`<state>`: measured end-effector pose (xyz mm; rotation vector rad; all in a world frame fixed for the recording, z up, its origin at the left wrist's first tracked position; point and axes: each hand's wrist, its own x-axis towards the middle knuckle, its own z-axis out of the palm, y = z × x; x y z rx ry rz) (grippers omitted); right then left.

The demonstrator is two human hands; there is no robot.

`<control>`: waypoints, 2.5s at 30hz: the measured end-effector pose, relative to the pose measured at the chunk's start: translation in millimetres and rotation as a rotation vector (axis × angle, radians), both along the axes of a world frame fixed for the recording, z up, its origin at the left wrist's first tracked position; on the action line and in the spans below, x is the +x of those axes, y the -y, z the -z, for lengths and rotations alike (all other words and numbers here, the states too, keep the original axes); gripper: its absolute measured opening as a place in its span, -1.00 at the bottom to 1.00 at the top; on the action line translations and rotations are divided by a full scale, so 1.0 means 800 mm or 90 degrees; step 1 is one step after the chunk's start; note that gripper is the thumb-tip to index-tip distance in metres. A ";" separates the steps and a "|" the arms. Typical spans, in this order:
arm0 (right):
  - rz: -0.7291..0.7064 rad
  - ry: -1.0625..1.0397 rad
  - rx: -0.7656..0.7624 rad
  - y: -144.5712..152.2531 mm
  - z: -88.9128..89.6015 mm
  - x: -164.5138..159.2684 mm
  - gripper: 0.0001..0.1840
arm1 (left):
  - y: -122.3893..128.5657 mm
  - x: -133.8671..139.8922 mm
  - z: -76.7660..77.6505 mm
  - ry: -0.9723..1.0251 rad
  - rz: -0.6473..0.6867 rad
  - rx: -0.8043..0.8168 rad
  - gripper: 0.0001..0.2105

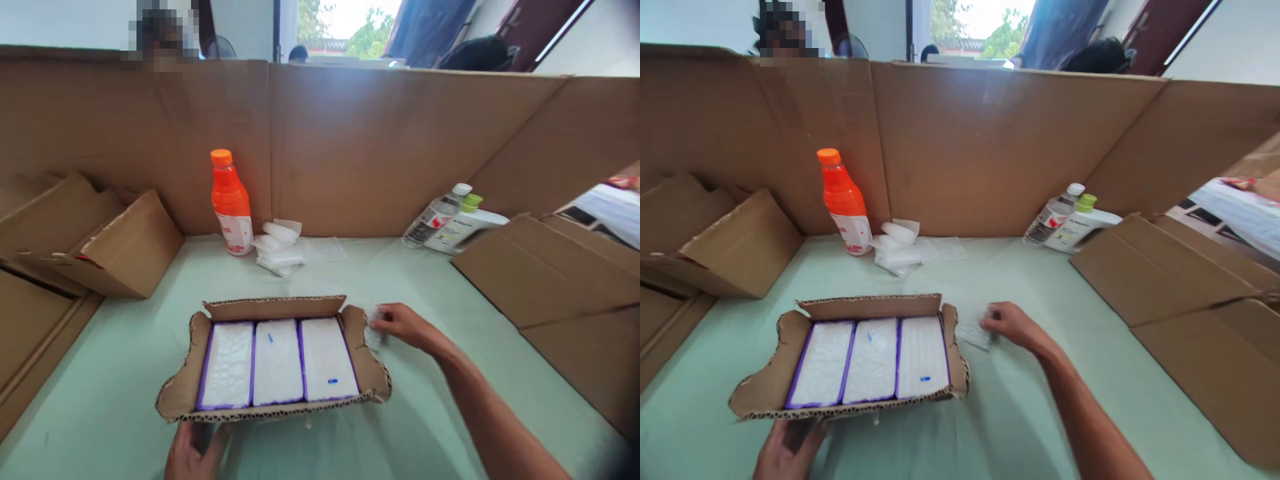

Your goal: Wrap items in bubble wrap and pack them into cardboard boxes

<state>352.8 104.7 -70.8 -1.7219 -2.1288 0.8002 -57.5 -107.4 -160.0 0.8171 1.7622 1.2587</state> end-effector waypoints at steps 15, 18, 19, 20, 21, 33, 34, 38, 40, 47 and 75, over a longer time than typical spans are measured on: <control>-0.065 -0.151 0.140 0.122 -0.007 -0.124 -0.55 | -0.069 0.007 -0.043 -0.014 0.036 0.030 -0.37; -0.036 -0.184 0.124 0.088 -0.007 -0.126 -0.60 | -0.103 0.021 -0.054 -0.041 0.057 0.077 -0.39; -0.041 -0.189 0.110 0.079 -0.007 -0.119 -0.60 | -0.112 0.025 -0.057 -0.049 0.074 0.095 -0.41; -0.049 -0.189 0.099 0.073 -0.007 -0.111 -0.58 | -0.118 0.028 -0.058 -0.051 0.093 0.110 -0.43; -0.059 -0.184 0.094 0.070 -0.006 -0.101 -0.55 | -0.121 0.030 -0.058 -0.048 0.110 0.120 -0.44; -0.013 0.188 0.288 0.159 0.050 -0.012 -0.71 | 0.014 0.029 -0.038 -0.044 0.150 0.034 -0.54; -0.019 0.170 0.308 0.177 0.050 -0.017 -0.73 | 0.024 0.035 -0.042 -0.008 0.169 0.016 -0.56; -0.051 0.051 0.386 0.249 0.044 -0.084 -0.76 | 0.038 0.070 -0.062 0.241 0.305 -0.075 -0.36; -0.093 0.007 0.383 0.271 0.040 -0.138 -0.73 | 0.030 0.082 -0.071 0.282 0.354 -0.099 -0.22; -0.150 -0.056 0.322 0.270 0.034 -0.193 -0.75 | 0.028 -0.005 -0.103 -0.290 0.346 -0.117 -0.49; -0.195 0.176 0.204 0.200 0.044 -0.187 -0.49 | -0.020 0.016 -0.049 -0.791 0.498 0.189 -0.50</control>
